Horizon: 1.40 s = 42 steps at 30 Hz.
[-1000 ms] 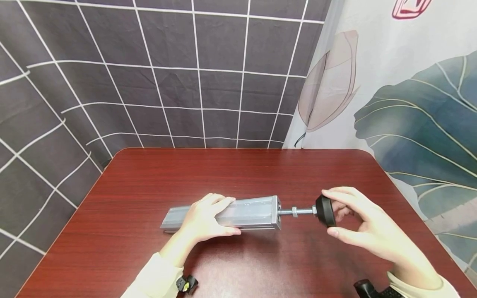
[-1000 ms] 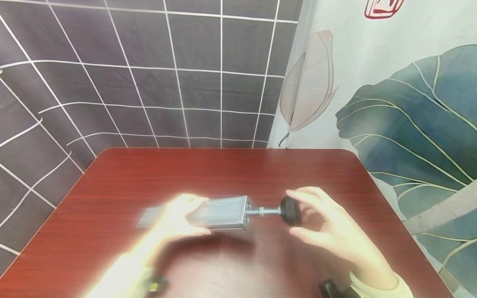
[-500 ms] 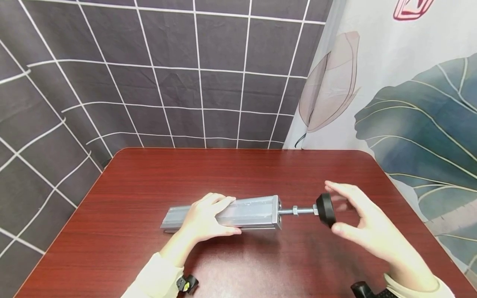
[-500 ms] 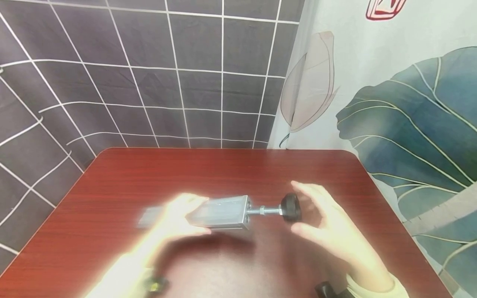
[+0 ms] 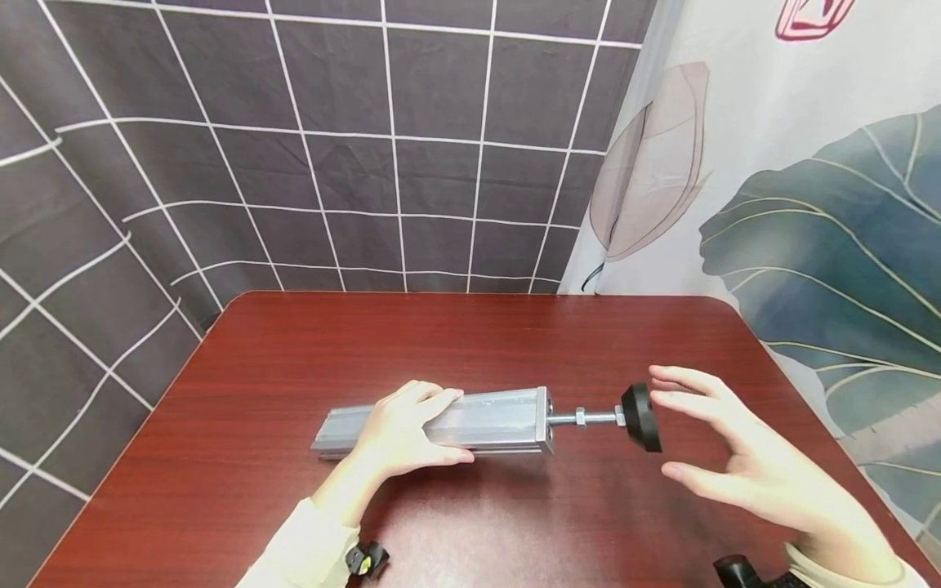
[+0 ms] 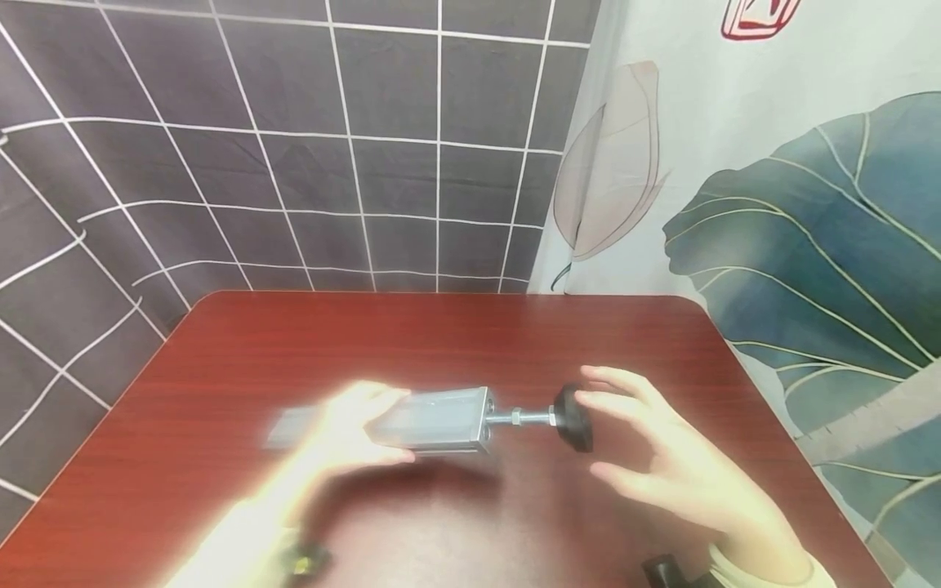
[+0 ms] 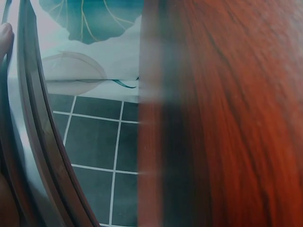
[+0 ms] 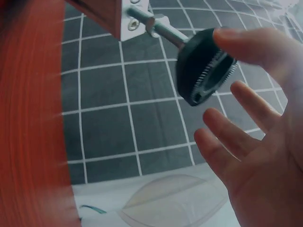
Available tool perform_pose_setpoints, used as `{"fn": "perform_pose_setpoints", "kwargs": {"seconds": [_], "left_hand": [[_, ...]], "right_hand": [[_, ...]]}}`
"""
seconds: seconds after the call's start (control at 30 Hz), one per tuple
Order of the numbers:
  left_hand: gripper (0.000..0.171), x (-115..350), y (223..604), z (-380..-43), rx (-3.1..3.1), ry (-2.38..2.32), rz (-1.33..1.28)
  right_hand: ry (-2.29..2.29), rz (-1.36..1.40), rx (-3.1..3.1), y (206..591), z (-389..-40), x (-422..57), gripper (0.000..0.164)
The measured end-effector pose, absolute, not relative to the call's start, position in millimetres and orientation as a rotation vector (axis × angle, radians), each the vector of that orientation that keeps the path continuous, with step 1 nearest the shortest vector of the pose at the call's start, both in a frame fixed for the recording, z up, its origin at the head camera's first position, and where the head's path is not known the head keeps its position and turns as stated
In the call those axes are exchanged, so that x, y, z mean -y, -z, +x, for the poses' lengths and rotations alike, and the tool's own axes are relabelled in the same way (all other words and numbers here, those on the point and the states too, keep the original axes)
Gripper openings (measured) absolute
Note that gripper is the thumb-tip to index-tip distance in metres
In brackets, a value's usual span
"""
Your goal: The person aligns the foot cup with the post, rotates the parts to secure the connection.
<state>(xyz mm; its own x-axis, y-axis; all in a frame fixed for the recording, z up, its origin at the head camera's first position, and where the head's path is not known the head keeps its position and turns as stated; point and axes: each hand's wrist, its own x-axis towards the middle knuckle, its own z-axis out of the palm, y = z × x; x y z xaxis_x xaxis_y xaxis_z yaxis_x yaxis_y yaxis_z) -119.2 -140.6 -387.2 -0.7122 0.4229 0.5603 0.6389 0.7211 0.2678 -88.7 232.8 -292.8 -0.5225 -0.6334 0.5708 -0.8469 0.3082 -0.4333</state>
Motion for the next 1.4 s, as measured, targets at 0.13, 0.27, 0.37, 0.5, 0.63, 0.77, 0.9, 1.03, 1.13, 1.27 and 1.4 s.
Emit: {"fn": "perform_pose_setpoints", "kwargs": {"seconds": [0.13,0.27,0.37,0.5,0.63,0.77,0.9,1.03,1.13,1.27,1.4], "left_hand": [[0.073,141,387,-118,2.449,0.636,-0.826],[0.074,141,388,-118,2.442,0.635,-0.826],[0.074,141,389,-118,2.434,0.628,-0.827],[0.074,141,389,-119,2.423,0.624,-0.831],[0.074,140,390,-119,2.423,0.627,-0.822],[0.074,141,391,-119,2.432,0.634,-0.811],[0.073,141,390,-119,2.439,0.65,-0.802],[0.073,140,386,-118,2.448,0.659,-0.798],[0.073,140,385,-118,2.459,0.651,-0.798],[0.073,140,385,-118,2.465,0.659,-0.8],[0.073,140,385,-118,2.445,0.679,-0.818]], "right_hand": [[-1.018,1.322,2.339,299,-92,-232,0.047],[-1.045,1.264,2.354,301,-94,-230,0.059],[-1.074,1.166,2.376,303,-94,-226,0.073],[-1.115,0.949,2.461,301,-89,-219,0.07],[-1.146,0.778,2.533,297,-86,-212,0.056],[-1.182,0.718,2.581,293,-85,-209,0.048],[-1.179,0.822,2.566,292,-86,-215,0.056],[-1.117,1.089,2.447,293,-90,-227,0.081],[-1.071,1.26,2.333,293,-92,-231,0.076],[-1.01,1.368,2.238,294,-93,-230,0.053],[-0.955,1.358,2.285,294,-92,-232,0.046]]}}
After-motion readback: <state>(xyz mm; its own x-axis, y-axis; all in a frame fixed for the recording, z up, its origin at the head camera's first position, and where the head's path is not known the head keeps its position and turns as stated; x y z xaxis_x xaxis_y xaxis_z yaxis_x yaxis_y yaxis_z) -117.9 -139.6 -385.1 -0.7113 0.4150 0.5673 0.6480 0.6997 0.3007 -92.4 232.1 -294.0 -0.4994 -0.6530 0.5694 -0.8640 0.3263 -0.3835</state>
